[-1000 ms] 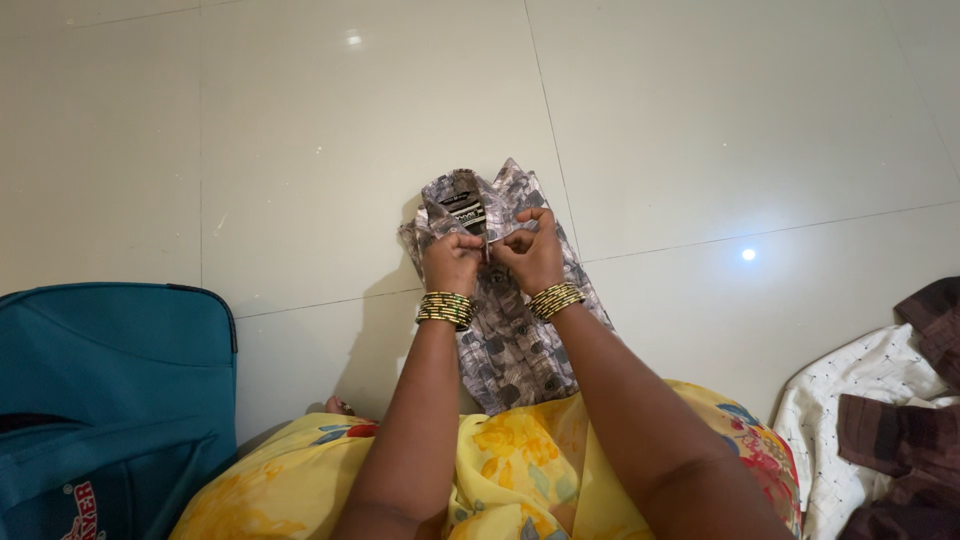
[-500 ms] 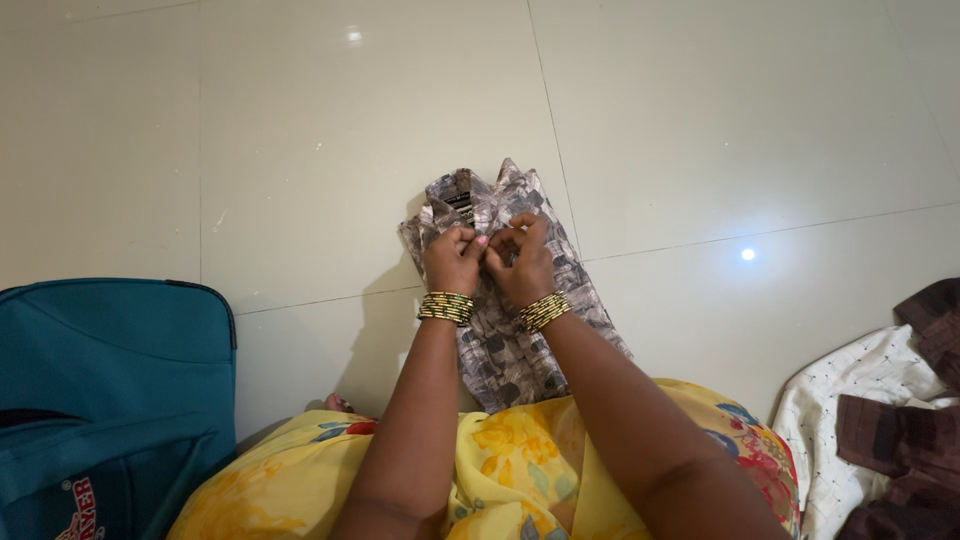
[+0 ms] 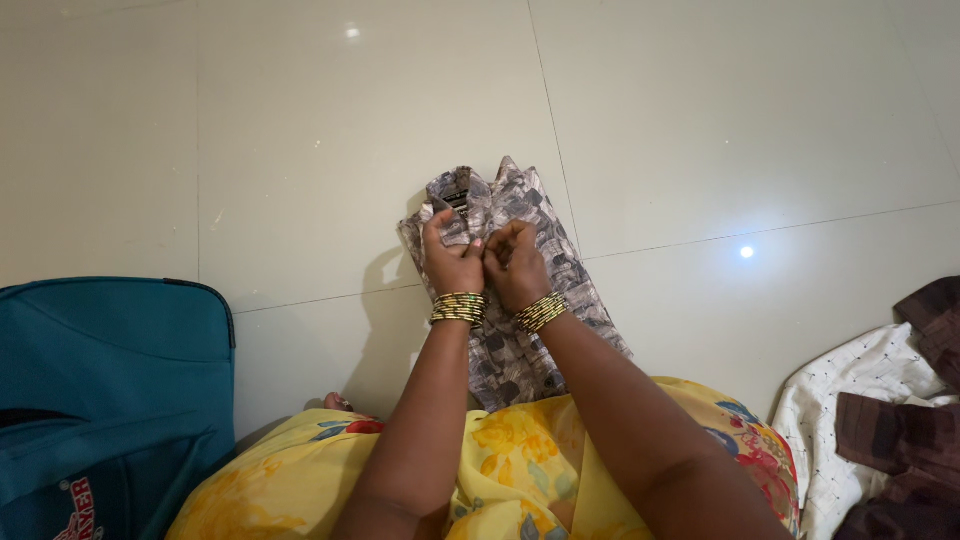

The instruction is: The person folds a shirt on the floor and places it into a blue travel bag.

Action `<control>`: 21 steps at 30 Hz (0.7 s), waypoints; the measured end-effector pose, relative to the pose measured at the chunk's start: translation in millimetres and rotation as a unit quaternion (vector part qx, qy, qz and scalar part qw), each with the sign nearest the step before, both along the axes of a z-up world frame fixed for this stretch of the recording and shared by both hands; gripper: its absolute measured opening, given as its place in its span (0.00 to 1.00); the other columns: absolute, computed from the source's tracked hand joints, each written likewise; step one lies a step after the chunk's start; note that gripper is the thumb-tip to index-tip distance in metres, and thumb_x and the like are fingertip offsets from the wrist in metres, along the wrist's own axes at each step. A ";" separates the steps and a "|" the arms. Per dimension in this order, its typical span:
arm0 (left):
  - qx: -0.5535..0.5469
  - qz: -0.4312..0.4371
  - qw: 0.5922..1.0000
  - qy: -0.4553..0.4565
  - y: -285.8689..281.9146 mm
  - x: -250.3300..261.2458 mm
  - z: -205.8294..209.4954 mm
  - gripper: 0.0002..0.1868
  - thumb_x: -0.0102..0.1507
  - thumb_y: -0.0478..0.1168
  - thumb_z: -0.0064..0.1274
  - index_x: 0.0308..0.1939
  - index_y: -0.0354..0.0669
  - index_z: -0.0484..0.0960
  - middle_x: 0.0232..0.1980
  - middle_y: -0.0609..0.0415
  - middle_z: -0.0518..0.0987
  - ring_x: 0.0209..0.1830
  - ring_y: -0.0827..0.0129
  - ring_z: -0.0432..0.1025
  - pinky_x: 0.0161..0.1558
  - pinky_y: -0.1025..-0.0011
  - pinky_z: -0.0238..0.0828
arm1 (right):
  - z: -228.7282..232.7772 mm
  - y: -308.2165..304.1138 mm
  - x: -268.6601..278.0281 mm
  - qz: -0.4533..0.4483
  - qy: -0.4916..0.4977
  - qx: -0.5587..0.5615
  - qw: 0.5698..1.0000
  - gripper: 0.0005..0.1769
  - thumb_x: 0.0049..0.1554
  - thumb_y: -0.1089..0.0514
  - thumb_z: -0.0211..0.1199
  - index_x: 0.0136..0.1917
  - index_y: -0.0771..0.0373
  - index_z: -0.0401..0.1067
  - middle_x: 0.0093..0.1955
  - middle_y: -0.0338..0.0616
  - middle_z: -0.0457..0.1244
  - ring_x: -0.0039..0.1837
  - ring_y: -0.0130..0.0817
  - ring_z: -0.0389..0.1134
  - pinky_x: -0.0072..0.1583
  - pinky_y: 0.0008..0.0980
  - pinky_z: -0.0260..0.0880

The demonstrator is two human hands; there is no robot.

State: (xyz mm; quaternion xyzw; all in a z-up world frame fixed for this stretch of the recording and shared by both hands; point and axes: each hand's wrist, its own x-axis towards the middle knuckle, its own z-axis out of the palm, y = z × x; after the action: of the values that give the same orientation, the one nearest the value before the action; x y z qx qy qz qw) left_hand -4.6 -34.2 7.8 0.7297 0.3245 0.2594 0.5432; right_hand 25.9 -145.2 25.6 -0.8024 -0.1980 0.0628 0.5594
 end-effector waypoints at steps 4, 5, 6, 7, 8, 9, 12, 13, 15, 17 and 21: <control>-0.160 0.003 0.982 -0.102 9.1 7.3 -40.7 0.30 0.55 0.18 0.59 0.56 0.42 0.68 0.61 0.44 0.74 0.48 0.67 0.80 0.46 0.76 0.82 | -2.8 -0.6 0.8 0.026 0.004 0.006 1.000 0.23 0.57 0.67 0.64 0.57 0.64 0.51 0.47 0.48 0.67 0.48 0.34 0.73 0.51 0.32 0.77; -0.224 0.010 0.969 -0.102 10.3 7.7 -46.8 0.29 0.55 0.17 0.57 0.55 0.42 0.66 0.59 0.41 0.73 0.47 0.64 0.81 0.44 0.76 0.81 | -5.5 0.0 1.0 0.010 0.007 0.012 1.000 0.23 0.56 0.68 0.64 0.56 0.63 0.51 0.47 0.47 0.68 0.47 0.34 0.73 0.51 0.32 0.76; -0.224 0.011 0.969 -0.102 11.1 7.7 -50.5 0.29 0.55 0.17 0.57 0.55 0.42 0.66 0.59 0.41 0.73 0.47 0.64 0.81 0.44 0.76 0.81 | -8.9 -0.1 3.6 0.011 0.008 0.011 1.000 0.23 0.56 0.68 0.64 0.56 0.63 0.51 0.47 0.47 0.68 0.47 0.34 0.73 0.51 0.32 0.76; -0.215 -0.005 0.967 -0.136 11.7 7.9 -51.5 0.30 0.55 0.16 0.56 0.55 0.42 0.65 0.56 0.45 0.72 0.44 0.66 0.81 0.43 0.76 0.79 | -12.6 -0.1 9.4 0.002 0.063 0.065 0.996 0.23 0.57 0.69 0.64 0.56 0.63 0.51 0.46 0.47 0.68 0.47 0.33 0.72 0.51 0.32 0.77; -0.206 -0.023 0.963 -0.171 12.4 7.9 -49.8 0.30 0.55 0.16 0.56 0.54 0.42 0.64 0.53 0.49 0.72 0.42 0.68 0.81 0.42 0.77 0.77 | -16.3 0.3 15.5 -0.009 0.119 0.118 0.986 0.22 0.58 0.69 0.64 0.55 0.62 0.51 0.44 0.46 0.68 0.47 0.33 0.72 0.51 0.32 0.77; -0.206 -0.023 0.963 -0.171 12.6 5.7 -46.3 0.30 0.55 0.16 0.56 0.54 0.42 0.64 0.53 0.49 0.72 0.42 0.68 0.81 0.42 0.77 0.77 | -19.7 0.6 20.9 -0.008 0.119 0.118 0.986 0.22 0.58 0.69 0.64 0.55 0.62 0.51 0.44 0.46 0.68 0.47 0.33 0.72 0.51 0.32 0.77; -0.209 -0.053 0.973 -0.077 10.3 -0.5 -32.0 0.26 0.61 0.21 0.56 0.57 0.45 0.63 0.33 0.48 0.81 0.29 0.74 0.73 0.32 0.79 0.66 | -23.3 -2.3 31.7 -0.018 0.291 0.255 0.922 0.22 0.55 0.74 0.61 0.55 0.63 0.52 0.42 0.49 0.67 0.42 0.36 0.69 0.45 0.33 0.74; -0.188 -0.081 0.973 -0.107 10.2 -1.4 -28.4 0.26 0.61 0.22 0.56 0.57 0.45 0.63 0.31 0.53 0.80 0.27 0.77 0.71 0.30 0.79 0.64 | -22.7 -4.6 32.9 -0.038 0.361 0.268 0.893 0.21 0.54 0.74 0.62 0.55 0.61 0.55 0.41 0.47 0.66 0.41 0.34 0.69 0.44 0.31 0.73; -0.166 -0.108 0.971 -0.136 9.9 -4.9 -24.4 0.26 0.61 0.22 0.56 0.57 0.46 0.63 0.28 0.58 0.78 0.25 0.79 0.68 0.29 0.79 0.61 | -22.3 -6.4 31.8 -0.055 0.429 0.279 0.857 0.20 0.54 0.73 0.62 0.54 0.60 0.58 0.40 0.46 0.66 0.40 0.33 0.68 0.43 0.29 0.72; -0.053 -0.125 0.986 -0.094 9.7 -7.3 -24.1 0.24 0.63 0.24 0.58 0.57 0.45 0.64 0.29 0.54 0.79 0.27 0.77 0.72 0.34 0.77 0.66 | -24.9 -10.0 32.3 -0.032 0.495 0.302 0.814 0.09 0.57 0.70 0.61 0.46 0.65 0.63 0.39 0.45 0.65 0.40 0.33 0.69 0.42 0.30 0.72; 0.026 -0.118 0.990 -0.066 8.0 -10.5 -29.5 0.22 0.62 0.26 0.59 0.55 0.45 0.66 0.38 0.56 0.81 0.33 0.74 0.79 0.37 0.75 0.73 | -41.1 -12.9 32.5 -0.042 0.551 0.318 0.771 0.03 0.59 0.69 0.60 0.42 0.71 0.69 0.38 0.47 0.65 0.38 0.33 0.67 0.41 0.30 0.71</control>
State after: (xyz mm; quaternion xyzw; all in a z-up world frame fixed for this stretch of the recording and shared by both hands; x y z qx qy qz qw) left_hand -15.0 -26.2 -21.7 0.7582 0.1927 0.2489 0.5710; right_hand 58.4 -158.1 -15.5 -0.4145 0.1696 0.4038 0.7977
